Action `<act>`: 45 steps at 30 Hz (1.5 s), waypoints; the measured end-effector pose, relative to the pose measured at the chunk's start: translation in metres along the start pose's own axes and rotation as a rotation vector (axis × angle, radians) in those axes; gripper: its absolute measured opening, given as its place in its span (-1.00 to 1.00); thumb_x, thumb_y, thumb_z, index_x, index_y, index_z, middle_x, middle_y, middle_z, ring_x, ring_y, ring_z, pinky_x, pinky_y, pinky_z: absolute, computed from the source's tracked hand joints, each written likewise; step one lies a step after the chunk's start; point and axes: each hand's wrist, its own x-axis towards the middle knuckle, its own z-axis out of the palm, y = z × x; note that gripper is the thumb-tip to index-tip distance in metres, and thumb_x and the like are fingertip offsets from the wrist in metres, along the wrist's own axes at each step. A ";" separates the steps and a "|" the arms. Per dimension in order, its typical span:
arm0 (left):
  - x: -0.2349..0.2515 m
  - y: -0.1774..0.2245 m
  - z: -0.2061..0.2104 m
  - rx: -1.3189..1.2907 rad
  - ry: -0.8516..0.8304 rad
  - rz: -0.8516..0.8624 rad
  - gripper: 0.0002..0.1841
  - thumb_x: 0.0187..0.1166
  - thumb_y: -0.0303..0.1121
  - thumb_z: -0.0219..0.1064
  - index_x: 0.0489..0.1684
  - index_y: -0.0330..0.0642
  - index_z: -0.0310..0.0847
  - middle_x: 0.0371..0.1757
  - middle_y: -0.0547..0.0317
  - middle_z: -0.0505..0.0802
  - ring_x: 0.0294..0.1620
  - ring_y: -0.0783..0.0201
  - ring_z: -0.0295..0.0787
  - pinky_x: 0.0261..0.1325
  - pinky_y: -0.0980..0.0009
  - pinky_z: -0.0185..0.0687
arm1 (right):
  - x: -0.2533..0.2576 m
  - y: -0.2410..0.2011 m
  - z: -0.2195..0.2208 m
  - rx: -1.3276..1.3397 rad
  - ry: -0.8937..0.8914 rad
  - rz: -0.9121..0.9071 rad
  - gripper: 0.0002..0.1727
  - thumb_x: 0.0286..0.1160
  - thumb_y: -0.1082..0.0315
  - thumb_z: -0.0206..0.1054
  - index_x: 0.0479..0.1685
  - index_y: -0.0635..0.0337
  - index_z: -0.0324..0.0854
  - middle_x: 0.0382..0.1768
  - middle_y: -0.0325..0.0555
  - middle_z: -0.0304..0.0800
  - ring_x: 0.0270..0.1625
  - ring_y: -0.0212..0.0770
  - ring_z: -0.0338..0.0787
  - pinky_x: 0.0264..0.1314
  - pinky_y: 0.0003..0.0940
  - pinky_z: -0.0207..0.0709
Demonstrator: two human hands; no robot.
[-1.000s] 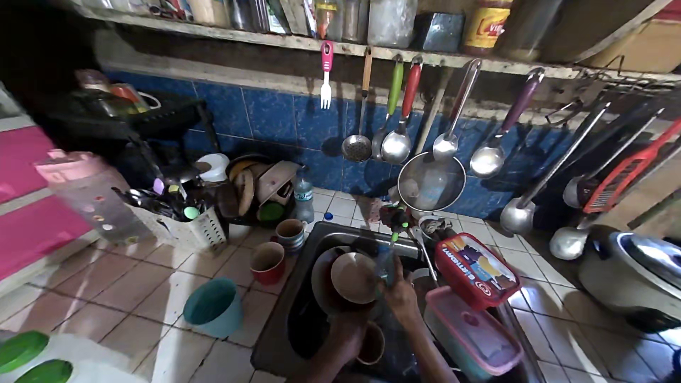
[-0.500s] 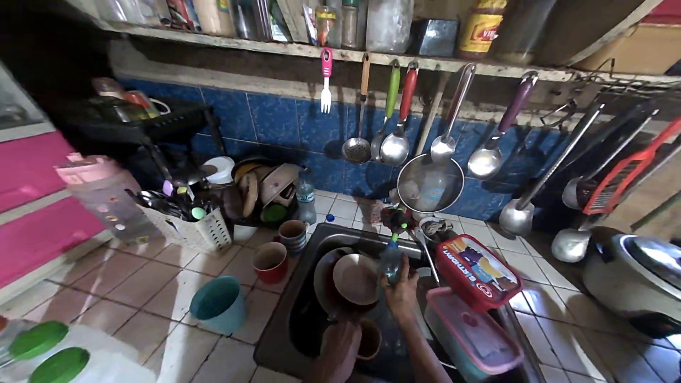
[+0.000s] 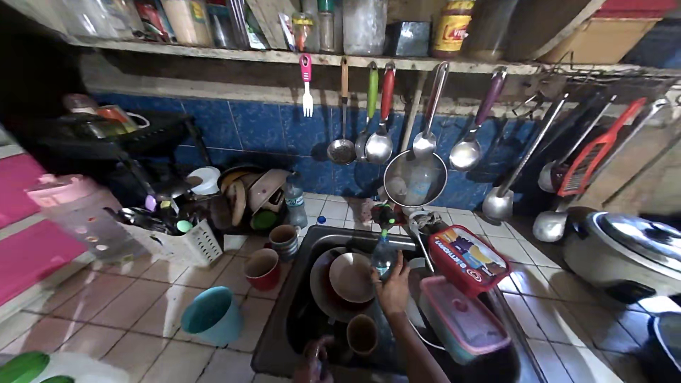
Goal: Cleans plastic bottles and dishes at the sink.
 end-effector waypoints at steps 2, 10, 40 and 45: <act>0.002 -0.001 -0.002 -0.036 -0.046 0.003 -0.40 0.30 -0.64 0.33 0.47 -0.47 0.49 0.18 -0.37 0.72 0.13 -0.15 0.71 0.19 -0.02 0.65 | -0.003 0.009 0.001 0.063 -0.020 0.033 0.10 0.27 0.02 0.64 0.79 0.36 0.13 0.65 0.60 0.22 0.45 0.53 0.59 0.37 0.23 0.60; -0.002 -0.008 0.007 0.008 0.021 0.078 -0.56 0.30 -0.69 0.26 0.24 -0.56 0.63 0.10 -0.38 0.79 0.06 -0.16 0.78 0.18 -0.01 0.69 | 0.000 0.005 -0.014 -0.219 -0.389 0.125 0.26 0.28 -0.09 0.62 0.93 0.15 -0.18 0.69 0.55 0.18 0.58 0.48 0.47 0.54 0.19 0.45; -0.001 -0.013 0.001 0.010 -0.007 0.176 -0.46 0.23 -0.66 0.34 0.32 -0.61 0.53 0.35 -0.53 0.65 0.37 -0.31 0.62 0.41 -0.09 0.56 | 0.034 -0.021 -0.023 -0.016 -0.254 0.121 0.16 0.27 -0.02 0.61 0.90 0.07 -0.02 0.52 0.46 0.46 0.40 0.37 0.66 0.36 0.17 0.60; 0.000 -0.016 -0.001 -0.033 -0.023 0.155 -0.59 0.37 -0.70 0.18 0.23 -0.67 0.49 0.35 -0.56 0.60 0.39 -0.30 0.58 0.47 -0.03 0.52 | 0.034 -0.023 -0.025 -0.017 -0.264 0.121 0.17 0.27 -0.02 0.62 0.90 0.06 -0.04 0.53 0.45 0.44 0.38 0.38 0.67 0.34 0.18 0.62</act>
